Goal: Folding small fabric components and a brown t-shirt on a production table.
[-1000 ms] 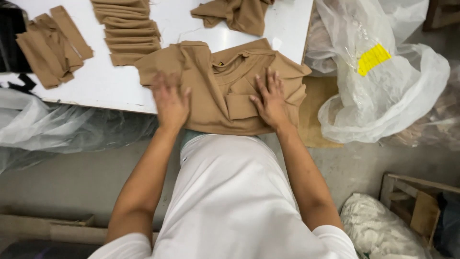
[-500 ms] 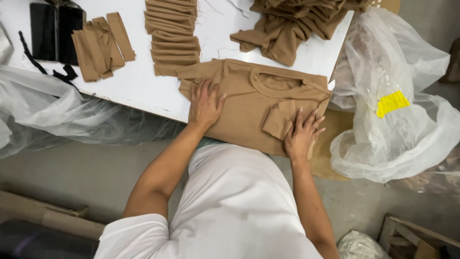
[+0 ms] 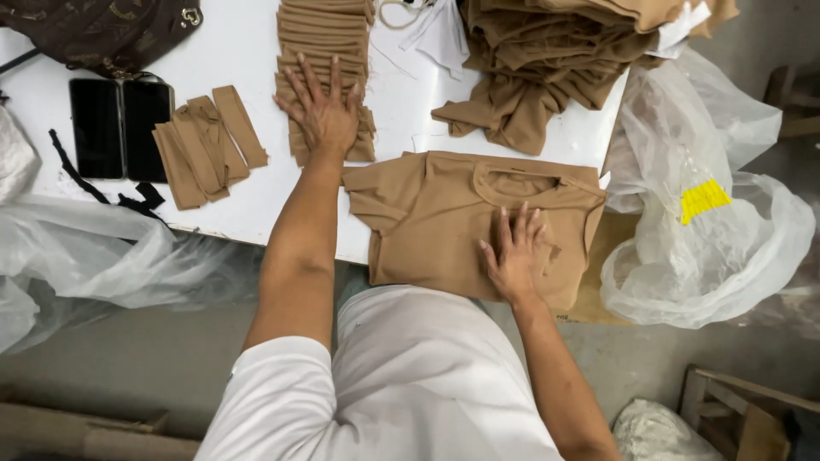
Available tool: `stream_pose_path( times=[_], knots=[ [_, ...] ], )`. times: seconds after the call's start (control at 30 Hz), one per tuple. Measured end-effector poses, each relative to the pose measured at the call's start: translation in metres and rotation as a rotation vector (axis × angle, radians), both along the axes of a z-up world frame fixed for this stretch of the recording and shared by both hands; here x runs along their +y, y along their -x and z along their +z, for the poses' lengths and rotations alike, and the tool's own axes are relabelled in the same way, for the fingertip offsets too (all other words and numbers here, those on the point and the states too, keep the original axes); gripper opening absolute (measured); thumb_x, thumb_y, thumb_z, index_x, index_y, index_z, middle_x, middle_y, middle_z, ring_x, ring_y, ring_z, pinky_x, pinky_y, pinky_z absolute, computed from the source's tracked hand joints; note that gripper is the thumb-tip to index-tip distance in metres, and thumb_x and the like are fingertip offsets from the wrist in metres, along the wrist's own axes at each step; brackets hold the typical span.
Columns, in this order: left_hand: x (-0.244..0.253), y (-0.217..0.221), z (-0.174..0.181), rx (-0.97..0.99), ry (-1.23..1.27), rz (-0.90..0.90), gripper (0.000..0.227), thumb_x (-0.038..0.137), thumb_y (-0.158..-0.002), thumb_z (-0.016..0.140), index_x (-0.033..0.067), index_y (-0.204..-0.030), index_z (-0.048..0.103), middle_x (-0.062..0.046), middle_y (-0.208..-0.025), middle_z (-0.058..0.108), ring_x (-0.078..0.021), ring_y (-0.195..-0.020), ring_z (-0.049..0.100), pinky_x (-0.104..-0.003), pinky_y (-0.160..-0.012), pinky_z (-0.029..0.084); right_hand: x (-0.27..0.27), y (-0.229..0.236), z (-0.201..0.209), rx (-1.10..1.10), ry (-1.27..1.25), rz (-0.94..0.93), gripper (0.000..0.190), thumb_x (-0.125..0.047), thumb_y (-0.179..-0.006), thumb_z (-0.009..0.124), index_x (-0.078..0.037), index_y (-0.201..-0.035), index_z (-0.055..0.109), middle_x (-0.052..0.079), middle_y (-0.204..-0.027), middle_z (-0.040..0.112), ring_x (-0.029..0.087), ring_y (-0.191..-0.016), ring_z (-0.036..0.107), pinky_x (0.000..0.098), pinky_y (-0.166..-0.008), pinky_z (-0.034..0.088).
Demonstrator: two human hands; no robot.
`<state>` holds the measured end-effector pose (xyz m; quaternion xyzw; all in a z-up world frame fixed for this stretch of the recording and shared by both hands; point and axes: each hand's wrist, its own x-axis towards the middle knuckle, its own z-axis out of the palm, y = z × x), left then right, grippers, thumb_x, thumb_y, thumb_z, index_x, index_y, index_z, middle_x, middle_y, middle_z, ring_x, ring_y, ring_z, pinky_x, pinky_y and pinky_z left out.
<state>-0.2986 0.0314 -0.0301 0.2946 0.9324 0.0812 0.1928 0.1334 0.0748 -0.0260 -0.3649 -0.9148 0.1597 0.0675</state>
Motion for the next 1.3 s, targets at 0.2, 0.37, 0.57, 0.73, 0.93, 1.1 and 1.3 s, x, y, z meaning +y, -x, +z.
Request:
stream_pose_path(
  times=[0.2, 0.37, 0.57, 0.73, 0.93, 1.1, 1.3],
  knots=[
    [-0.003, 0.069, -0.003, 0.038, -0.076, -0.129, 0.070, 0.067, -0.106, 0.016, 0.0378, -0.169, 0.017, -0.012, -0.171, -0.008, -0.0418, -0.158, -0.009, -0.074, -0.117, -0.013, -0.022, 0.053, -0.014, -0.303, -0.039, -0.055, 0.082, -0.067, -0.101, 0.035, -0.019, -0.166, 0.021, 0.021, -0.172, 0.008, 0.044, -0.159, 0.005, 0.0709, -0.122, 0.000],
    [-0.003, 0.108, 0.014, 0.047, -0.006, -0.199, 0.063, 0.060, -0.113, 0.029, 0.0345, -0.169, 0.016, -0.016, -0.171, -0.001, -0.0420, -0.153, -0.008, -0.077, -0.117, -0.005, -0.031, 0.087, -0.016, -0.288, -0.085, -0.066, 0.079, -0.057, -0.101, 0.044, -0.011, -0.164, 0.031, 0.029, -0.168, 0.018, 0.049, -0.156, 0.016, 0.0698, -0.121, 0.004],
    [-0.027, 0.087, 0.014, 0.200, -0.054, -0.209, 0.074, 0.067, -0.105, 0.005, 0.0408, -0.174, 0.011, -0.015, -0.174, -0.009, -0.0372, -0.162, -0.011, -0.069, -0.127, -0.011, -0.034, 0.101, -0.013, -0.162, 0.058, -0.141, 0.077, -0.060, -0.106, 0.045, -0.017, -0.167, 0.027, 0.016, -0.173, 0.005, 0.042, -0.159, -0.003, 0.0670, -0.125, -0.003],
    [-0.117, -0.003, -0.008, 0.281, -0.574, -0.367, 0.041, 0.025, -0.103, 0.063, 0.0164, -0.142, 0.056, -0.014, -0.133, 0.050, -0.0355, -0.124, 0.050, -0.054, -0.096, 0.041, -0.050, 0.057, -0.026, -0.064, -0.152, -0.368, 0.064, -0.050, -0.109, 0.051, -0.008, -0.157, 0.048, 0.028, -0.164, 0.026, 0.052, -0.151, 0.009, 0.0721, -0.118, 0.008],
    [-0.185, -0.008, -0.036, 0.265, -0.452, -0.266, 0.030, 0.021, -0.094, 0.076, 0.0136, -0.122, 0.069, -0.008, -0.107, 0.056, -0.0333, -0.100, 0.056, -0.050, -0.078, 0.044, -0.064, 0.026, -0.042, -0.164, -0.083, -0.424, 0.073, -0.052, -0.107, 0.053, -0.017, -0.167, 0.030, 0.022, -0.171, 0.009, 0.051, -0.154, 0.001, 0.0748, -0.117, 0.006],
    [-0.188, 0.030, -0.038, 0.326, -0.356, -0.284, 0.020, 0.022, -0.099, 0.070, 0.0187, -0.118, 0.073, -0.006, -0.114, 0.058, -0.0305, -0.108, 0.055, -0.048, -0.081, 0.042, -0.051, 0.025, -0.037, -0.163, -0.070, -0.393, 0.075, -0.054, -0.104, 0.054, -0.016, -0.165, 0.033, 0.024, -0.170, 0.014, 0.054, -0.152, 0.005, 0.0774, -0.116, 0.010],
    [-0.174, 0.045, -0.017, 0.016, -0.303, -0.213, 0.038, 0.027, -0.101, 0.062, 0.0127, -0.136, 0.066, -0.011, -0.124, 0.060, -0.0312, -0.113, 0.052, -0.049, -0.090, 0.035, -0.048, 0.014, -0.039, -0.134, -0.079, -0.340, 0.075, -0.057, -0.105, 0.054, -0.019, -0.166, 0.032, 0.021, -0.171, 0.013, 0.052, -0.153, 0.007, 0.0765, -0.116, 0.014]
  ],
)
